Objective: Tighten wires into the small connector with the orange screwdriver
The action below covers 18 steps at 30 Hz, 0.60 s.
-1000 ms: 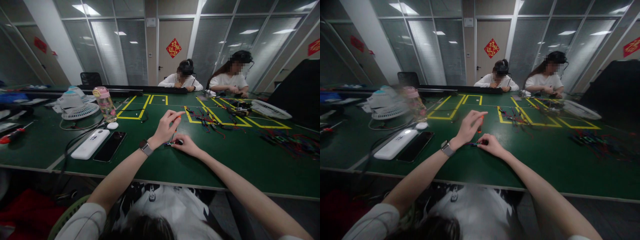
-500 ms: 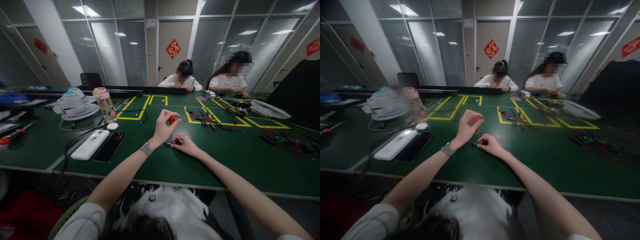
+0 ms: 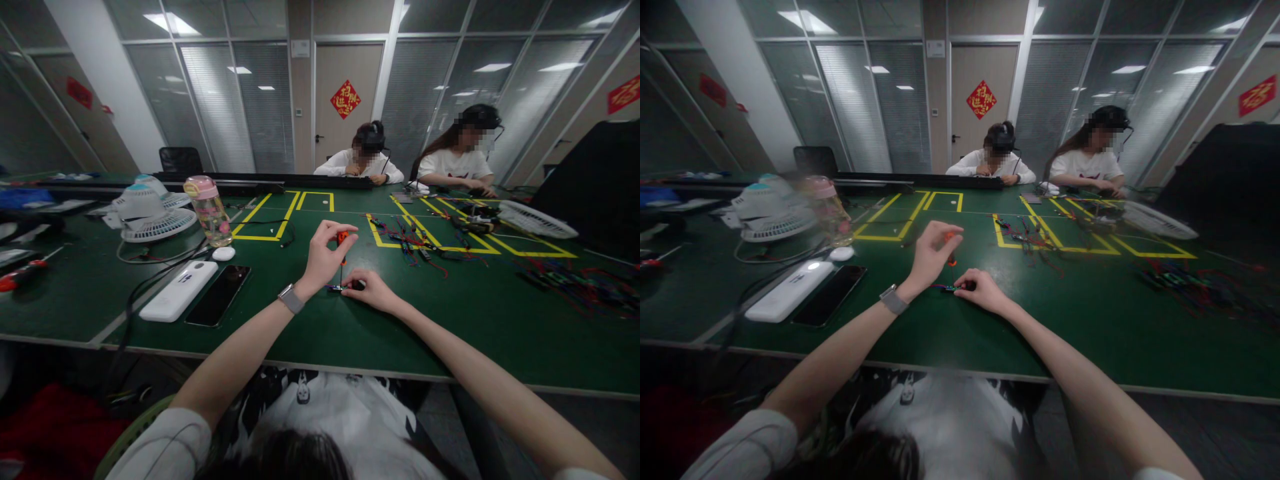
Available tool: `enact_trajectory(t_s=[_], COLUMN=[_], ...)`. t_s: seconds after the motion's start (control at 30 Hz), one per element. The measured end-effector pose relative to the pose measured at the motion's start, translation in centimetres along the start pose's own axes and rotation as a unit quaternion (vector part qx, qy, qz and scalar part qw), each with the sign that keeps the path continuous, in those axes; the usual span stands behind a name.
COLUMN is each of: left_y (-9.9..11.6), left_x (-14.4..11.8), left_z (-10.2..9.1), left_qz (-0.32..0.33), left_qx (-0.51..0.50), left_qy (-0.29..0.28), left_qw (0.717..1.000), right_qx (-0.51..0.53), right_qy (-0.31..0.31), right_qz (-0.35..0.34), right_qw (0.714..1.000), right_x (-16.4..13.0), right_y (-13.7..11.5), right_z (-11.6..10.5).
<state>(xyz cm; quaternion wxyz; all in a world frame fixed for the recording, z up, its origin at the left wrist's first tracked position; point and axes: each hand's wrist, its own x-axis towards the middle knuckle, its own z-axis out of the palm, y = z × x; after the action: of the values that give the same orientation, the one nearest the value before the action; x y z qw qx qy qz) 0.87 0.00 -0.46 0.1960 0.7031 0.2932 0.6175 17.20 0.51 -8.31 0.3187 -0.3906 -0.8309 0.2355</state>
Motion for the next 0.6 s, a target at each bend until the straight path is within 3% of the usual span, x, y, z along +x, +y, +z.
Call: enact_trajectory(t_s=[0.17, 0.27, 0.47, 0.6], left_y=[-0.20, -0.47, -0.51, -0.27], left_x=[0.39, 0.42, 0.25, 0.21], left_z=[-0.16, -0.08, -0.18, -0.37], left_qz=[-0.025, -0.042, 0.022, 0.057], left_qx=[-0.089, -0.117, 0.033, 0.062], left_qy=[-0.073, -0.078, 0.002, -0.021], left_qw=[0.993, 0.989, 0.999, 0.996], right_qx=[0.005, 0.006, -0.003, -0.006], right_qy=[-0.005, -0.004, -0.006, -0.004], right_qz=[-0.001, 0.003, 0.009, 0.004], right_qw=[1.000, 1.000, 1.000, 1.000], right_x=[0.01, -0.01, 0.01, 0.06], right_y=[-0.05, -0.12, -0.18, -0.03], right_z=[-0.11, -0.15, -0.17, -0.12])
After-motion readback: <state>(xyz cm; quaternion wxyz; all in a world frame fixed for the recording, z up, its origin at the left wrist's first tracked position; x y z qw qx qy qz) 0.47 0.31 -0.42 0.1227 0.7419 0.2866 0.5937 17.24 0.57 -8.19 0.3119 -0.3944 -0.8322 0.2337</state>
